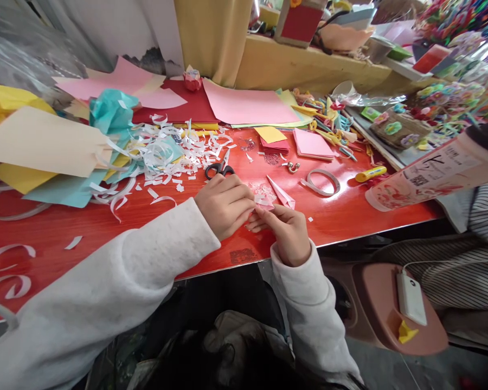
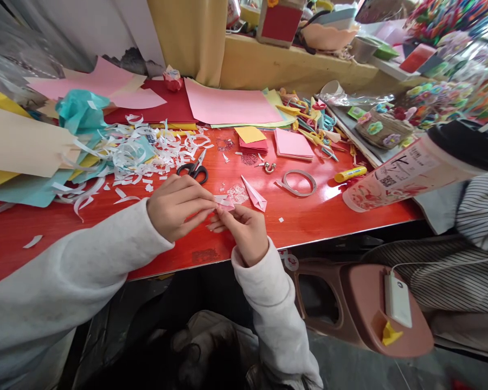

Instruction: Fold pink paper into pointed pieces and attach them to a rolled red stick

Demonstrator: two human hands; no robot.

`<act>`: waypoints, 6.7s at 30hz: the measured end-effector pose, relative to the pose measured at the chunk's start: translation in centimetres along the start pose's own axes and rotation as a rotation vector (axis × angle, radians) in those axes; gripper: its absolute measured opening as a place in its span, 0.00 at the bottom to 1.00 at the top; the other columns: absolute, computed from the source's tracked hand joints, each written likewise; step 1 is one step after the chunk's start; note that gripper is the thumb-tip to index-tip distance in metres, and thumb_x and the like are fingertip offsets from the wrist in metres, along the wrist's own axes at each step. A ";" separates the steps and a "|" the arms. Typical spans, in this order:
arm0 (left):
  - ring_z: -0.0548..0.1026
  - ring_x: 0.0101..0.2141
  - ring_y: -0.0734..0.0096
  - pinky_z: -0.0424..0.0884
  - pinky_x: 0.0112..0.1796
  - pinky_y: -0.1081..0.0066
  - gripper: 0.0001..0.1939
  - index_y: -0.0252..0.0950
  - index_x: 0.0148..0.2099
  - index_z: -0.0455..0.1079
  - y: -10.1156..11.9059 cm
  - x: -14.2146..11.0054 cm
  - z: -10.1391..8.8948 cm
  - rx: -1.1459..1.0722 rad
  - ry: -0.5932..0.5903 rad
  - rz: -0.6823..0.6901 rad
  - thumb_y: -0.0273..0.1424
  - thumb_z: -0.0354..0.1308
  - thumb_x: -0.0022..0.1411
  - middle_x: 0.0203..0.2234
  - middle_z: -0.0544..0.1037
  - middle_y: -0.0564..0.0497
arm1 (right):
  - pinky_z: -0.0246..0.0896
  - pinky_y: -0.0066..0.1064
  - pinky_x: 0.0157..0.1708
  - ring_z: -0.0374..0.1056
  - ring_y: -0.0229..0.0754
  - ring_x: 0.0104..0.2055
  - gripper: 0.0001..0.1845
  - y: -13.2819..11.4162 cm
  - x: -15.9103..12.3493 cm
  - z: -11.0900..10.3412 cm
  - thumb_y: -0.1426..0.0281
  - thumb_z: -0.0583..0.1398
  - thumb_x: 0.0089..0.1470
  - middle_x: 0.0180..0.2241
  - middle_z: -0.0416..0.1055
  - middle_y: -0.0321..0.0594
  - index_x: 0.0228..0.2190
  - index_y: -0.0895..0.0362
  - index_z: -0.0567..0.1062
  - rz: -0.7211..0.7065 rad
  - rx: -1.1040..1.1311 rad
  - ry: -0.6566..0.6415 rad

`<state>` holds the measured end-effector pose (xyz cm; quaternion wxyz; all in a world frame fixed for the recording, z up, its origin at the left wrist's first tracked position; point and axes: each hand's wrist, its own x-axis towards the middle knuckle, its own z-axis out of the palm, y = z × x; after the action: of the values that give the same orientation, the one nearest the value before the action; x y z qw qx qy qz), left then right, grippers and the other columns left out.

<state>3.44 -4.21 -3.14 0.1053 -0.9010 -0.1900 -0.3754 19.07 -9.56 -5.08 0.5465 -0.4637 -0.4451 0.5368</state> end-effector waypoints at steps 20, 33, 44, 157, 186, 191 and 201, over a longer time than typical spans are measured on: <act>0.68 0.32 0.68 0.61 0.31 0.67 0.07 0.34 0.32 0.70 0.7 0.0 1.0 0.102 0.061 -0.058 0.28 0.52 0.58 0.29 0.76 0.51 | 0.66 0.26 0.20 0.67 0.34 0.18 0.13 -0.3 -0.1 0.9 0.61 0.62 0.43 0.17 0.70 0.35 0.21 0.59 0.70 -0.011 -0.102 0.125; 0.68 0.32 0.67 0.64 0.33 0.66 0.05 0.32 0.32 0.69 0.8 -0.1 0.8 0.085 0.025 -0.090 0.26 0.53 0.56 0.29 0.75 0.49 | 0.64 0.25 0.18 0.65 0.33 0.16 0.14 -0.4 -0.2 1.3 0.61 0.62 0.43 0.15 0.69 0.34 0.20 0.59 0.70 0.007 -0.149 0.149; 0.65 0.35 0.64 0.62 0.33 0.63 0.06 0.33 0.32 0.67 -4.1 -0.4 -1.0 0.351 0.017 -0.240 0.26 0.49 0.58 0.28 0.73 0.47 | 0.64 0.24 0.17 0.69 0.34 0.19 0.14 -0.2 0.1 0.4 0.62 0.61 0.45 0.21 0.73 0.38 0.27 0.62 0.74 0.044 -0.045 0.101; 0.71 0.30 0.76 0.64 0.33 0.75 0.07 0.33 0.31 0.72 -0.2 1.3 -1.1 -0.441 -0.347 -0.596 0.32 0.58 0.54 0.27 0.77 0.53 | 0.72 0.28 0.30 0.73 0.36 0.26 0.06 -0.2 -0.5 0.5 0.68 0.61 0.47 0.24 0.76 0.36 0.28 0.58 0.77 -0.161 -0.177 0.086; 0.76 0.31 0.71 0.71 0.33 0.74 0.10 0.39 0.34 0.76 -2.3 0.3 -1.3 -0.767 -0.581 -0.691 0.35 0.58 0.50 0.27 0.79 0.55 | 0.70 0.28 0.27 0.70 0.34 0.25 0.15 0.3 0.1 0.2 0.64 0.59 0.48 0.28 0.74 0.36 0.40 0.54 0.73 -0.153 -0.127 0.223; 0.73 0.20 0.76 0.70 0.23 0.76 0.07 0.34 0.32 0.75 -1.4 0.9 -0.9 -0.944 -0.337 -0.890 0.29 0.58 0.51 0.20 0.77 0.53 | 0.71 0.32 0.33 0.72 0.38 0.30 0.25 -0.2 0.3 0.4 0.59 0.63 0.41 0.31 0.75 0.39 0.42 0.55 0.71 -0.076 -0.055 0.081; 0.72 0.32 0.72 0.69 0.36 0.71 0.12 0.34 0.43 0.70 -0.3 0.3 -0.5 -0.077 -0.034 -0.298 0.29 0.49 0.61 0.30 0.75 0.48 | 0.68 0.27 0.24 0.68 0.33 0.20 0.14 -0.2 0.2 -0.1 0.63 0.62 0.45 0.22 0.73 0.35 0.34 0.58 0.75 0.025 0.006 0.022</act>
<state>3.18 -4.08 -2.54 0.0108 -0.8726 -0.3087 -0.3784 19.18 -9.36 -4.92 0.5460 -0.4733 -0.4317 0.5399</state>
